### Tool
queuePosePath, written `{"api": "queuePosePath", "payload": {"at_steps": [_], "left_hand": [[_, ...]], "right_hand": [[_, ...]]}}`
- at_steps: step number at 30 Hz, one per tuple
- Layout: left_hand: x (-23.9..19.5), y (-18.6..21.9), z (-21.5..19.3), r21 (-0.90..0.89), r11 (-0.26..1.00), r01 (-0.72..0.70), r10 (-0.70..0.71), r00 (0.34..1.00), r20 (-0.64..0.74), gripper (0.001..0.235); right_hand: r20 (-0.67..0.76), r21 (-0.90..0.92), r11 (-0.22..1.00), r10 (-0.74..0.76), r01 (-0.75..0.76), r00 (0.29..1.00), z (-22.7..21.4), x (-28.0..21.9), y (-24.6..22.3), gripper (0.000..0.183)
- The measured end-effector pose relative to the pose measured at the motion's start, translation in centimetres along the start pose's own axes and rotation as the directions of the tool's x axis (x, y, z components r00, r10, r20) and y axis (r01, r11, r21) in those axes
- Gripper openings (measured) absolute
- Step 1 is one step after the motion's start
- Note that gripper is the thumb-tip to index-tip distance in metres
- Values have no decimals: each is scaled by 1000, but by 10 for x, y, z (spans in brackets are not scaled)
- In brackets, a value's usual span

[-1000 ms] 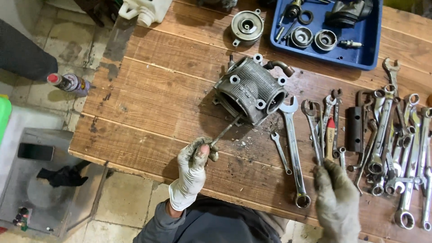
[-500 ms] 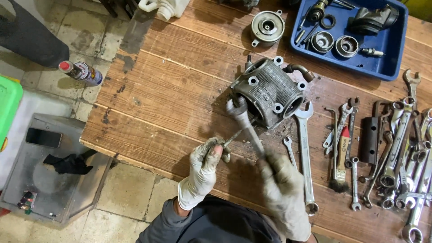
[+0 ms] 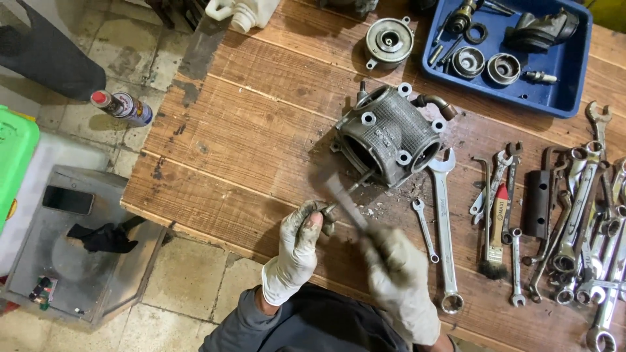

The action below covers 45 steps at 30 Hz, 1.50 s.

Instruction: Disassembling a motorcycle engine cylinder head by loosening screws and bolts using a screwdriver and wrenches.

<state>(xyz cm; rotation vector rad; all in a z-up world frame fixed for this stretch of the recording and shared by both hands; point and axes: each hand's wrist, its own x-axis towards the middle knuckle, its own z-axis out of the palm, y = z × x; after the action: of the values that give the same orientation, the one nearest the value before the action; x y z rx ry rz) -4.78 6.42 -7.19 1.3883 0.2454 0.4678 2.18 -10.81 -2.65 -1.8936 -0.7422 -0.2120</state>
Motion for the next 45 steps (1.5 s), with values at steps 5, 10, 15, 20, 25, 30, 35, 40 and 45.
{"api": "queuePosePath", "payload": {"at_steps": [5, 10, 15, 20, 25, 30, 35, 40, 45], "left_hand": [[-27, -70, -13, 236, 951, -199, 244, 952, -182, 40], [0, -4, -4, 401, 855, -328, 360, 933, -5, 18], [1, -4, 1, -138, 990, 18, -34, 993, -116, 21], [9, 24, 6, -64, 997, 45, -49, 997, -54, 34], [13, 37, 7, 14, 1000, -19, 19, 1000, 0, 34], [12, 31, 7, -18, 1000, -15, 15, 1000, -6, 31], [16, 43, 8, 86, 995, -44, 43, 999, 14, 35], [-1, -3, 2, 140, 987, -83, 102, 986, -130, 19], [-20, -57, -10, 563, 751, -346, 470, 878, -87, 39]], "right_hand": [[61, -208, 975, 88, -73, 994, -5, 7, -13, 21], [165, -127, 992, 9, 12, 986, -2, 12, -20, 15], [288, 232, 772, 526, -592, 800, -17, 24, -17, 43], [460, 493, 353, 670, -795, 582, -25, 20, -3, 38], [492, 526, 348, 620, -776, 611, -15, 8, 8, 32], [459, 270, 646, 566, -714, 685, -19, 10, -1, 32], [384, 299, 678, 558, -671, 735, -6, 13, -35, 24], [355, 186, 813, 468, -552, 809, -6, 10, -20, 23], [433, 172, 854, 382, -491, 817, -3, 7, -28, 30]]}}
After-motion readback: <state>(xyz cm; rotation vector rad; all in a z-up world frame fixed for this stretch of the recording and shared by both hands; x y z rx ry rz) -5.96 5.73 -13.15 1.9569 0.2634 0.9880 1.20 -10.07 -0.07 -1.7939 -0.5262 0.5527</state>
